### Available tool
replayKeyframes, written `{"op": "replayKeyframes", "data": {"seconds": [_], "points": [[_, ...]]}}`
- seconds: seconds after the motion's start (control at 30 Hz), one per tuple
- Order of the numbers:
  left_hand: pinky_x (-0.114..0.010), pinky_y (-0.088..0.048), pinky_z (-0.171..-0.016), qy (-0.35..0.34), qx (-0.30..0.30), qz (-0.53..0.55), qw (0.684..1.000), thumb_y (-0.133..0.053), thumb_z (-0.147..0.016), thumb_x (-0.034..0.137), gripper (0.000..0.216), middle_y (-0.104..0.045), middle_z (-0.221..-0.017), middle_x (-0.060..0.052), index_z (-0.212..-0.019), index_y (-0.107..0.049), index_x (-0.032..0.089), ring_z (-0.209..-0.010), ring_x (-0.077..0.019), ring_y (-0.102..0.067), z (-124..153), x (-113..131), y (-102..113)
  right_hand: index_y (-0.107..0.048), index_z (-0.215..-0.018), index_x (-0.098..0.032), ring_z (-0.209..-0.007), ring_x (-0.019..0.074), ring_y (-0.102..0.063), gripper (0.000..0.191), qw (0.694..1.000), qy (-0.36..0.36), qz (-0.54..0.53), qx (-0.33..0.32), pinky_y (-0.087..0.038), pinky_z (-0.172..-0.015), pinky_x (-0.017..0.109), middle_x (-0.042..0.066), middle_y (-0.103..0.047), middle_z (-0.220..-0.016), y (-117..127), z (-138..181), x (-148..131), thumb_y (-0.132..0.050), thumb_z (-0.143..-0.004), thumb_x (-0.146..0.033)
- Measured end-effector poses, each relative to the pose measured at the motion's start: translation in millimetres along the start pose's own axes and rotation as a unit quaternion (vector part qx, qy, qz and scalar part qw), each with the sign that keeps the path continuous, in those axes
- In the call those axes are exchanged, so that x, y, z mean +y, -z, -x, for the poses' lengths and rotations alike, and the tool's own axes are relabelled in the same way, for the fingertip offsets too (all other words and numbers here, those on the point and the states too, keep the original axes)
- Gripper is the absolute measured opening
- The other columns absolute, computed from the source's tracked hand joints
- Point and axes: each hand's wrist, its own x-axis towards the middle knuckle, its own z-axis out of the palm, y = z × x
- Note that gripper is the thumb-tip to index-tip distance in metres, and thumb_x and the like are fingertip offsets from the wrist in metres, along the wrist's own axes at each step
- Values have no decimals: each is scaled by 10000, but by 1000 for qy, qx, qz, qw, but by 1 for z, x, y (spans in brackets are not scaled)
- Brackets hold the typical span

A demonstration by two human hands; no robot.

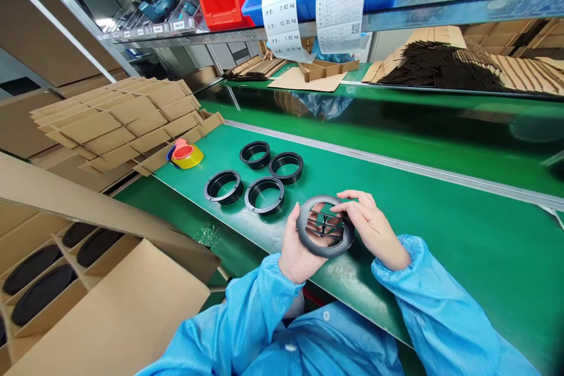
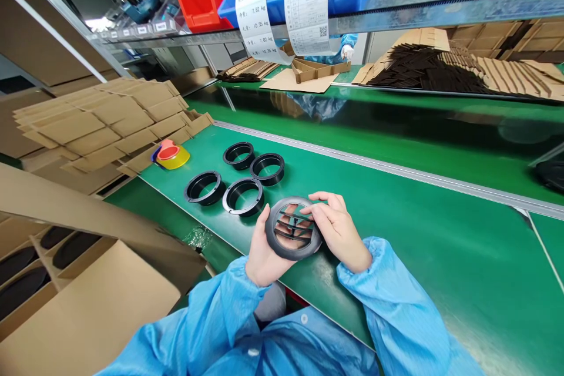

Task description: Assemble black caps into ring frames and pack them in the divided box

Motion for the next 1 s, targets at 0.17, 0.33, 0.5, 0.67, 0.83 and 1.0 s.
{"op": "replayKeyframes", "data": {"seconds": [0.17,0.33,0.5,0.67,0.83,1.0], "points": [[-443,-387,-1094,-2,-1,5,1000,-503,-951,553,472,-662,-1228,-147,-1127,-670,148,-1186,-285,-590,1,1,1,-745,-1094,-285,-1208,288,-471,456,1000,17,9,3,-403,-1028,483,86,-588,-1222,0,2,-5,-353,-1079,-517],[-390,-428,-1053,-26,-9,6,1000,-493,-969,533,446,-715,-1142,-104,-1105,-689,156,-1066,-235,-651,-2,6,3,-615,-1354,-294,-1288,329,-402,430,989,95,111,-17,-400,-1059,549,98,-493,-1397,-9,7,-7,-340,-1082,-482],[-343,-455,-1022,-6,11,18,1000,-433,-989,563,513,-759,-995,-77,-1025,-722,140,-997,-218,-688,1,6,7,-293,-1565,-197,-1422,393,-243,673,952,180,222,-111,-292,-1141,638,162,-283,-1571,-27,21,-3,-483,-1027,-554],[-402,-459,-1015,26,27,-18,999,-534,-921,599,515,-741,-980,-115,-1060,-712,135,-1068,-293,-664,15,6,5,-203,-1585,-229,-1462,424,-138,876,956,80,213,-187,-333,-1115,650,152,-61,-1628,-37,19,-14,-602,-918,-633],[-459,-481,-961,-46,37,-63,996,-465,-928,669,566,-678,-1110,-99,-1241,-614,223,-1063,-278,-635,47,35,15,-263,-1566,-254,-1391,360,-302,860,958,97,192,-188,-400,-1097,549,142,-303,-1509,-75,-27,-29,-671,-843,-478],[-371,-512,-863,-156,255,-114,947,-545,-939,534,434,-612,-1044,-65,-1249,-537,230,-911,-193,-610,78,69,44,-418,-1493,-105,-1315,432,-337,944,924,152,340,-81,-362,-1076,592,256,-337,-1436,-148,-95,-34,-789,-749,-551]]}}
